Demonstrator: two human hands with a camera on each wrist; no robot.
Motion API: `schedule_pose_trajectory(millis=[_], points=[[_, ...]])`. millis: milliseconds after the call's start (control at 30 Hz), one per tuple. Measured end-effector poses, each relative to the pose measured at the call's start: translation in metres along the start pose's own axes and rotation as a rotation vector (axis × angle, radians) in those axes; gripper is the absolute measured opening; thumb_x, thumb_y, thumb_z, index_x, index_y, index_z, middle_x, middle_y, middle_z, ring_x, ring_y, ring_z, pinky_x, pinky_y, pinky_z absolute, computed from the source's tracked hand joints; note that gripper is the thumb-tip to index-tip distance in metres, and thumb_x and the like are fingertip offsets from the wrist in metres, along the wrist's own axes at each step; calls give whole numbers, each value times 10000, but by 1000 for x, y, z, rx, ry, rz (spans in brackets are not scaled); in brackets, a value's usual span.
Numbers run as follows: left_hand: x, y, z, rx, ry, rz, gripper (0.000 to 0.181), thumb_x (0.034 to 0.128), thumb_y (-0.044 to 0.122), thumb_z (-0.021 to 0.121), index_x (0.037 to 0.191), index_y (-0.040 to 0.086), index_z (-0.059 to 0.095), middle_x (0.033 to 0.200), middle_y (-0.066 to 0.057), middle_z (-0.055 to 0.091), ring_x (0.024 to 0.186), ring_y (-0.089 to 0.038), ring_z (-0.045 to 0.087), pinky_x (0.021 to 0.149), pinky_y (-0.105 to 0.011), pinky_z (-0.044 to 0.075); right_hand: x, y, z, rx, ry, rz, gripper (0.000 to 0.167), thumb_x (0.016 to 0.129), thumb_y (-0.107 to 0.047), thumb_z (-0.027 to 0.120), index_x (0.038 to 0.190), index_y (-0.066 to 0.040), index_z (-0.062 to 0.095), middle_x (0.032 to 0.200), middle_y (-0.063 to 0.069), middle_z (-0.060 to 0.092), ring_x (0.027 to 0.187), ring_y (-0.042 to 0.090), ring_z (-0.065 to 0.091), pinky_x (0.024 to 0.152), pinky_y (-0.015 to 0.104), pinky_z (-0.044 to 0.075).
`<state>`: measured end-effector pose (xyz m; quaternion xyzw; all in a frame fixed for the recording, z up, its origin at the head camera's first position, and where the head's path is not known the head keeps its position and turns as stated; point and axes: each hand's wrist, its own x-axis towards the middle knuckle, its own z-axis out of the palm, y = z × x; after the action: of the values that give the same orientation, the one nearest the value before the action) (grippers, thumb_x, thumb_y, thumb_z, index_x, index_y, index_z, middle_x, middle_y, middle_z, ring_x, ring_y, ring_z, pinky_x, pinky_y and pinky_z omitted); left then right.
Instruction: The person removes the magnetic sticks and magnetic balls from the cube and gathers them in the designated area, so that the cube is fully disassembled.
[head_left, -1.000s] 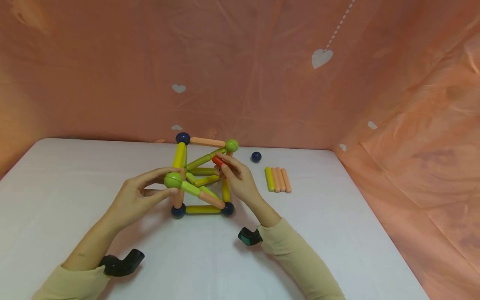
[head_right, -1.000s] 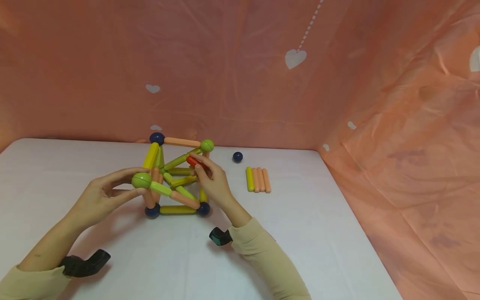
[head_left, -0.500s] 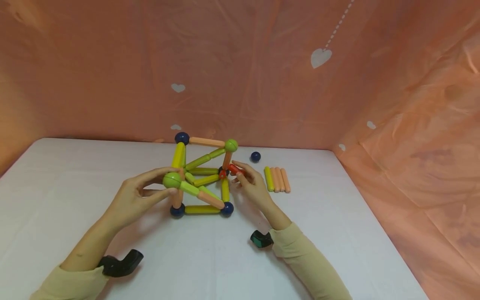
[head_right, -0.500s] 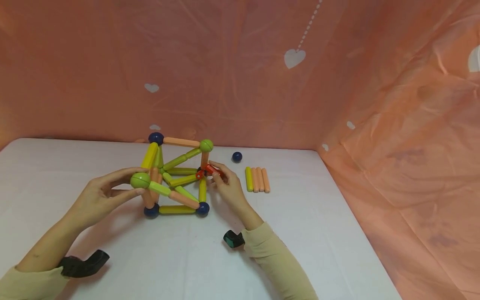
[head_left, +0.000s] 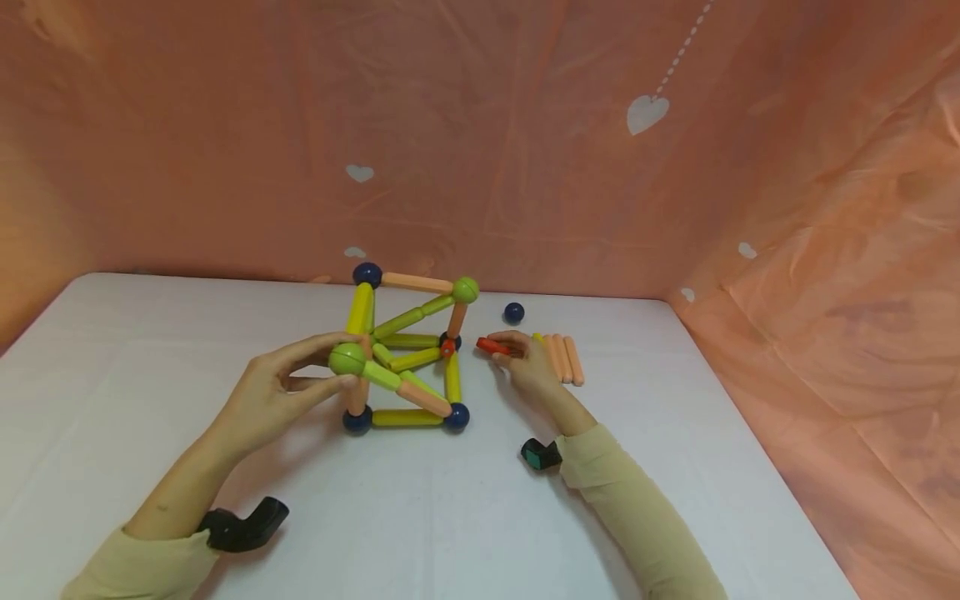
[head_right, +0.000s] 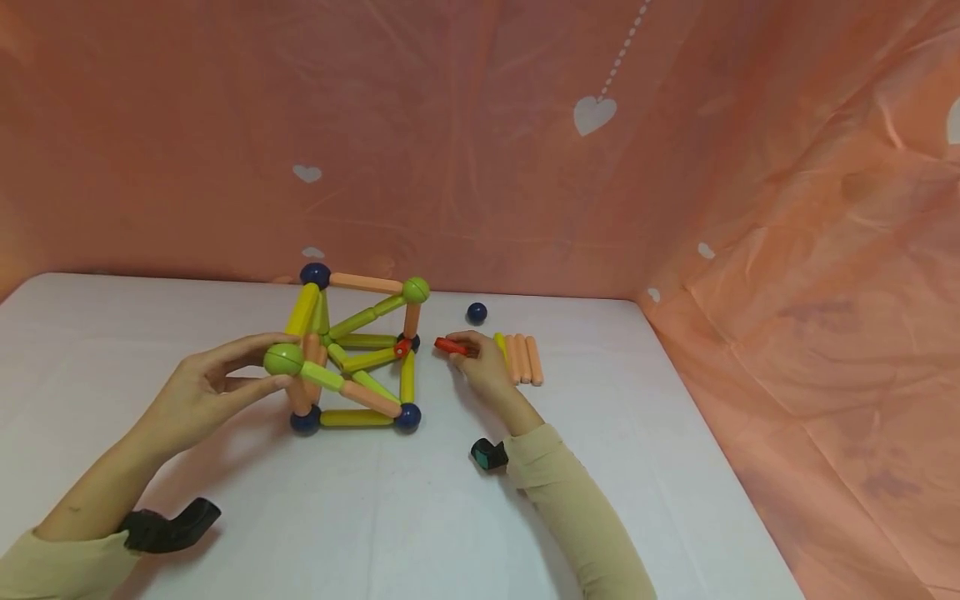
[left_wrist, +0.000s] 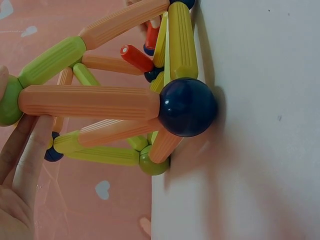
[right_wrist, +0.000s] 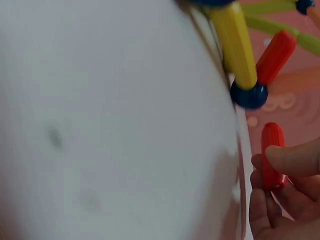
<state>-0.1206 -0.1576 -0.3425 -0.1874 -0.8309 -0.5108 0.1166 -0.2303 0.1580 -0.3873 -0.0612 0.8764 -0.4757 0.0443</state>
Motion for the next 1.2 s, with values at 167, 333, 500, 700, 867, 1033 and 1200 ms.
schedule_pose_trajectory(millis=[167,333,500,700,867,1033,1200], points=[[0,1,1,-15,2,5,439,844,107,731,1267,136,617,1121,231,640,953,34,617,766,-154,530,7,3,-5,-120,-13,-27,289,913,4,578,1193,-22,644,1219,177,620,1022,279,545,877,348,464],[-1,2,2,-20,2,6,436,846,107,728,1266,145,618,1118,218,647,950,25,622,775,-154,528,11,2,-7,-184,5,-54,293,899,31,570,1176,-4,658,1215,197,622,1017,294,565,885,367,491],[-1,1,4,-27,4,17,433,844,94,727,1261,145,621,1127,218,648,950,25,624,775,-159,530,10,1,-9,-201,10,-66,297,879,68,561,1151,14,666,1216,208,614,1032,307,562,895,392,496],[-1,1,5,-48,4,22,434,840,81,729,1258,124,621,1128,230,641,976,43,611,787,-158,534,9,1,-10,-216,2,-48,308,877,59,584,1167,-8,664,1217,199,608,980,287,568,833,329,507],[-1,2,6,-59,3,24,434,840,75,727,1259,120,620,1131,232,639,979,43,611,785,-159,536,6,-1,-9,-204,16,-33,345,868,11,613,1208,-33,651,1246,192,592,936,279,555,755,288,479],[-1,2,6,-64,5,30,434,839,65,725,1258,114,620,1130,236,639,977,43,614,785,-160,536,-3,-6,-6,-126,86,-60,308,871,-47,642,1178,-48,669,1252,168,614,1030,289,580,864,359,502],[-1,3,5,-61,1,26,435,845,74,721,1264,121,616,1131,231,639,979,40,614,781,-165,539,-16,-16,-1,-21,95,-150,258,857,-54,677,1113,-19,689,1120,158,686,991,285,636,823,306,519]])
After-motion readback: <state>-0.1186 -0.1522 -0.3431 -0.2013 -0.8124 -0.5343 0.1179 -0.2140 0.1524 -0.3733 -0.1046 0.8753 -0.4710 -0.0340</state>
